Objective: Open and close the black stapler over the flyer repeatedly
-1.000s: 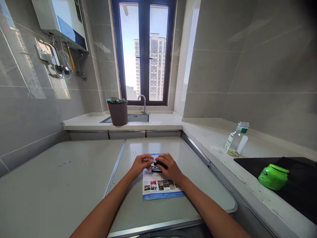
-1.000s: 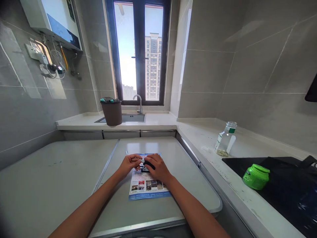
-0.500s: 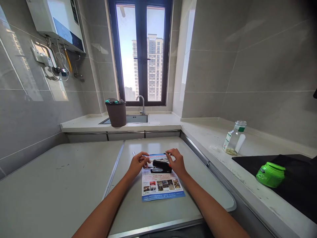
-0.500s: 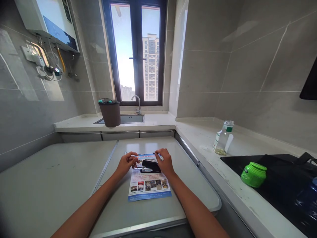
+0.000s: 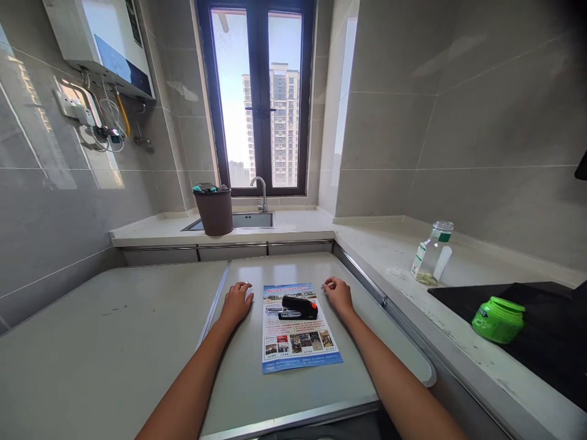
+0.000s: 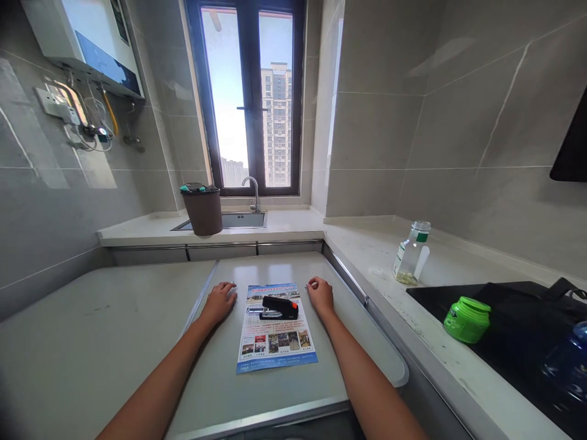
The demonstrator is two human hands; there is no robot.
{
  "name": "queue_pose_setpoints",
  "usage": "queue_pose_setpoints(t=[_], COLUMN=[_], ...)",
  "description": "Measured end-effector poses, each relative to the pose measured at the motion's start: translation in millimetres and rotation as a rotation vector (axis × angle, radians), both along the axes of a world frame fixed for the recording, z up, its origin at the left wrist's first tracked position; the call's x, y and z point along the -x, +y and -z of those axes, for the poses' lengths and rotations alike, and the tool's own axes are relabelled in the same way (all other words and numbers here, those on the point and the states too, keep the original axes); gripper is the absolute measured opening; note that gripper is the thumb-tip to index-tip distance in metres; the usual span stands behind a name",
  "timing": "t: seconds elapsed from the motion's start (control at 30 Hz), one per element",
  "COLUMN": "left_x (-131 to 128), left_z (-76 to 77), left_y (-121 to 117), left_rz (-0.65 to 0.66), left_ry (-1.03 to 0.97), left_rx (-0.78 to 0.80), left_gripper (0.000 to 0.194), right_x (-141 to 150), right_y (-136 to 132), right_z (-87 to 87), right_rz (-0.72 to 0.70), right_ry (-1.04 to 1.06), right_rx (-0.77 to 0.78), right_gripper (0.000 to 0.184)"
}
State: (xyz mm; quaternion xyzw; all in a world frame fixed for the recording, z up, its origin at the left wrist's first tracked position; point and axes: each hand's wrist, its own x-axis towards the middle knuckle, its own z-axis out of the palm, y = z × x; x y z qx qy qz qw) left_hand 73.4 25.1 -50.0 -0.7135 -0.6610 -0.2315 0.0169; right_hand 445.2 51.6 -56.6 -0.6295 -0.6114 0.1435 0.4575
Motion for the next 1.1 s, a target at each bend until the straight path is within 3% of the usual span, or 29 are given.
queue_pose_setpoints(t=[0.2,0.47,0.6,0.77,0.9,1.1], left_x=[-2,-2,-1,-2,-2,-4], left_z=[11.2,0.9,4.0,11.7,6.8,0.3], left_y=[2,-1,1,3,2,0], left_rz=[0.007,-0.010,-0.024,-0.021,-0.010,-0.004], left_ry=[0.118,0.079,0.050,0.067,0.083,0.067], left_rx=[0.081,0.029,0.010,0.117,0.095,0.009], left_gripper=[0.043,0.035,0.044,0.050,0.044,0.039], right_x=[-1,0,1,6,12,14], right_y=[11,11,9,5,0,-3], right_z=[8.6,12.7,11.0,7.5,5.4,3.1], right_rz=[-0.048,-0.011,-0.026,-0.116,-0.168,-0.139], right_ry=[-0.061,-0.257,-0.302,-0.333,-0.407,-0.482], right_rx=[0.018,0.032,0.040,0.040,0.026,0.049], right_gripper=[0.026,0.041,0.035,0.030,0.027,0.026])
